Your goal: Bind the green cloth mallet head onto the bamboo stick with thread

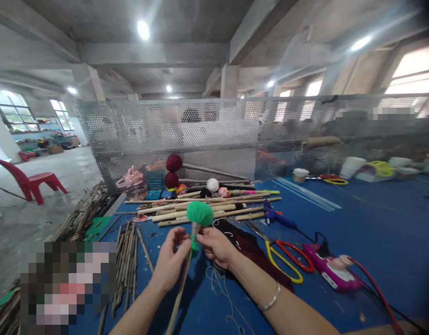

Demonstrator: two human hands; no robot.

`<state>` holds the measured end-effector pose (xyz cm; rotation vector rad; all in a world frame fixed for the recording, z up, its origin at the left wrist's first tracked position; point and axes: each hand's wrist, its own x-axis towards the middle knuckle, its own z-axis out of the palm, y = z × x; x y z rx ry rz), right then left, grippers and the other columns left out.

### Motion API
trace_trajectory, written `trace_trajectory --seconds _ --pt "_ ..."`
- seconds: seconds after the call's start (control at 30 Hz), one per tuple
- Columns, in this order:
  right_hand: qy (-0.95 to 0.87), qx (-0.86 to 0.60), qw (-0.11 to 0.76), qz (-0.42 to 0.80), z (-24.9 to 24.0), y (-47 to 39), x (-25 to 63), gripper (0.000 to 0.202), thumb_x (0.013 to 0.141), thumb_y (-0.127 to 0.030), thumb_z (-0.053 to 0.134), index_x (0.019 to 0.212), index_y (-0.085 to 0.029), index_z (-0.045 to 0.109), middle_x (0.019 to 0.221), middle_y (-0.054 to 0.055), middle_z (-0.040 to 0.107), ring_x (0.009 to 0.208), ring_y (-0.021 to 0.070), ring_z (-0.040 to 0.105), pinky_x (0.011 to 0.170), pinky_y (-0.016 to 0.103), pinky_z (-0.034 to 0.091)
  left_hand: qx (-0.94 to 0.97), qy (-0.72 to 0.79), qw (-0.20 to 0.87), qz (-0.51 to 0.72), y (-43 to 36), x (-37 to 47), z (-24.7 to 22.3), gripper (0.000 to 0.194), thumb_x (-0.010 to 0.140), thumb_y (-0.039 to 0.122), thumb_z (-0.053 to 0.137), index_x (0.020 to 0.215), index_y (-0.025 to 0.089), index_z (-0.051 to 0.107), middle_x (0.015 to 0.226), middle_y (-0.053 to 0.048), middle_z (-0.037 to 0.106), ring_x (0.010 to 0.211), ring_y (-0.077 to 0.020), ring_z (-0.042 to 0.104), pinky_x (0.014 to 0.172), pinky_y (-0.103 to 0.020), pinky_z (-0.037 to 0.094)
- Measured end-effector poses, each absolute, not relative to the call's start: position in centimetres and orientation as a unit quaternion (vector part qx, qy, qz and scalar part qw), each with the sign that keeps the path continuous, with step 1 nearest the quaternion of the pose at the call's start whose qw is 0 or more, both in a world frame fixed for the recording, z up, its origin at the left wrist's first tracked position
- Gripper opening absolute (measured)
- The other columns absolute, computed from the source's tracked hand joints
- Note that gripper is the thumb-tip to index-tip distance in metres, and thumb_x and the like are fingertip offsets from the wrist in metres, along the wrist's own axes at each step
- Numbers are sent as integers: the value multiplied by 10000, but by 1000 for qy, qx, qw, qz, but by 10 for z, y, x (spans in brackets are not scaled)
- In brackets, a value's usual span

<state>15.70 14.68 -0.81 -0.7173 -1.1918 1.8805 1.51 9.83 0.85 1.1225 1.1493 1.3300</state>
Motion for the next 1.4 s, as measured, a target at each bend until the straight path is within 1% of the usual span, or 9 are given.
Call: trace_trajectory --seconds 0.1,0.33,0.5,0.63,0.73,0.83,1.0,1.23,1.4 --pt "-482 -308 389 722 -10 146 155 393 636 -398 699 870 -109 569 404 -130 264 311 0 111 300 165 55 518 528 416 529 97 18 2 379 587 335 696 885 162 538 697 1 594 572 -112 544 523 -213 422" --pt "-518 -317 400 687 -14 148 153 383 676 -413 661 898 -113 575 455 -90 400 291 3 209 276 155 144 452 516 550 477 102 19 -5 302 658 376 653 778 127 531 435 51 489 348 -40 385 357 -144 285" --pt "-457 -265 395 752 -8 147 156 386 643 -372 710 896 -151 521 534 -80 469 295 -20 165 290 155 48 324 375 717 491 101 13 3 304 622 329 713 746 114 537 594 32 547 327 36 254 312 -100 146" --pt "-478 -248 379 752 -10 148 158 360 651 -388 700 827 -121 537 574 -46 511 295 -22 207 292 169 48 273 368 787 413 101 10 5 296 680 326 667 848 103 567 651 -3 567 361 15 380 331 -95 256" --pt "-495 -285 377 729 -13 149 157 375 625 -418 706 737 -113 517 495 -66 459 281 -17 182 288 183 33 346 440 741 372 100 13 1 376 731 448 577 891 109 542 701 -47 595 432 -51 499 361 -137 338" --pt "-490 -325 394 706 -15 149 151 401 596 -445 711 717 -120 510 414 -112 338 285 -8 136 292 186 34 437 527 604 408 99 18 -5 453 702 511 560 970 151 497 772 -42 602 441 -82 511 352 -175 343" --pt "-493 -380 431 653 -15 147 141 420 582 -479 700 709 -122 518 386 -119 304 285 3 148 301 192 57 538 563 361 514 102 18 -10 277 619 306 651 827 154 548 681 2 600 527 -92 514 494 -195 397" --pt "-502 -346 452 652 -9 146 145 389 609 -448 686 793 -126 568 393 -106 346 303 16 176 319 198 73 456 543 487 511 103 10 0 324 622 399 662 792 156 532 383 92 439 289 -44 322 313 -157 219" --pt "-478 -373 465 645 -2 142 146 296 601 -392 682 691 -135 564 389 -97 354 308 17 188 333 202 87 429 466 567 527 111 -1 -2 333 636 411 669 771 137 537 397 82 442 292 -22 292 300 -139 200"
